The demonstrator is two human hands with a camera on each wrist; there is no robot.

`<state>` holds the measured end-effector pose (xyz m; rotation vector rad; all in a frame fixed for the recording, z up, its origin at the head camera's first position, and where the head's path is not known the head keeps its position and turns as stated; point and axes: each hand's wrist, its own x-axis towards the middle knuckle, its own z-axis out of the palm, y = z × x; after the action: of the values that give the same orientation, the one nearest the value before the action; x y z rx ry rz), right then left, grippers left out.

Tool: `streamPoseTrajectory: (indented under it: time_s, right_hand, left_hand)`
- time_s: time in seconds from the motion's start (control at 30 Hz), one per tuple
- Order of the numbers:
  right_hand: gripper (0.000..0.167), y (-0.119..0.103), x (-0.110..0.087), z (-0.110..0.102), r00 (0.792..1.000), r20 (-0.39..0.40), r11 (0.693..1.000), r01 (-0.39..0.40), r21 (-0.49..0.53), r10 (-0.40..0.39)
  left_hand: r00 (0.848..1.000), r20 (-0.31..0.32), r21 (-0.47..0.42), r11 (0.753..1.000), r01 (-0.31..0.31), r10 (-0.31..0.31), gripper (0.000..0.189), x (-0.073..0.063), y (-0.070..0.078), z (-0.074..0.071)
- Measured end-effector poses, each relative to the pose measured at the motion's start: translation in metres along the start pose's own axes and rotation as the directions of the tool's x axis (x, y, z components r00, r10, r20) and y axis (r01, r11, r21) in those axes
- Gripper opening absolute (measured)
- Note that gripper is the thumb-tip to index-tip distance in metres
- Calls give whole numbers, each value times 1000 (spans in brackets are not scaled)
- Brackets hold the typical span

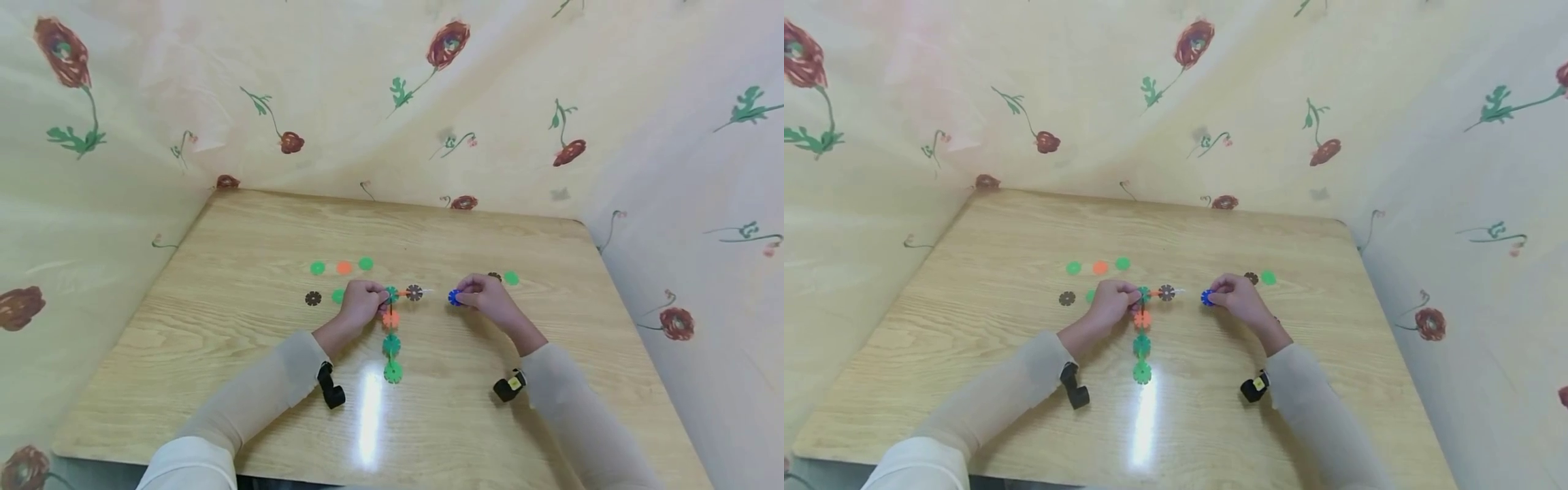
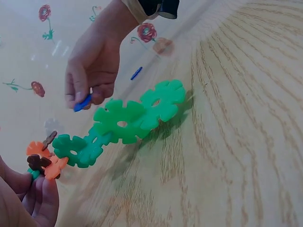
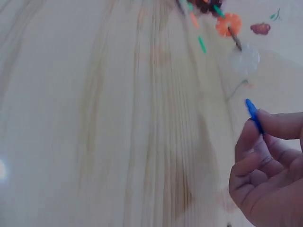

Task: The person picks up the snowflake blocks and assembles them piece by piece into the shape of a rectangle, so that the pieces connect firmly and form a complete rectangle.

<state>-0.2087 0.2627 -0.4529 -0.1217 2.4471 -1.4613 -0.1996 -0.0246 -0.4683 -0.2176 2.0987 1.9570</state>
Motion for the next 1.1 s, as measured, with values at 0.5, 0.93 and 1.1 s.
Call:
streamPoseTrajectory:
  time_s: [0.5, 0.93, 1.1]
  right_hand:
    - [17, -12, 5, 25, 1000, 1, 991, -15, 131, 15]
    - [20, -8, 9, 37, 998, -53, 965, 46, 258, -33]
    - [18, -10, 9, 41, 996, -85, 965, 48, 257, -27]
  left_hand:
    - [1000, 20, -20, 1000, 0, 0, 11, -3, -4, -1]
    - [999, -33, 44, 998, -35, 36, 10, -5, 0, 1]
    - [999, -35, 40, 998, -39, 41, 10, -4, -1, 0]
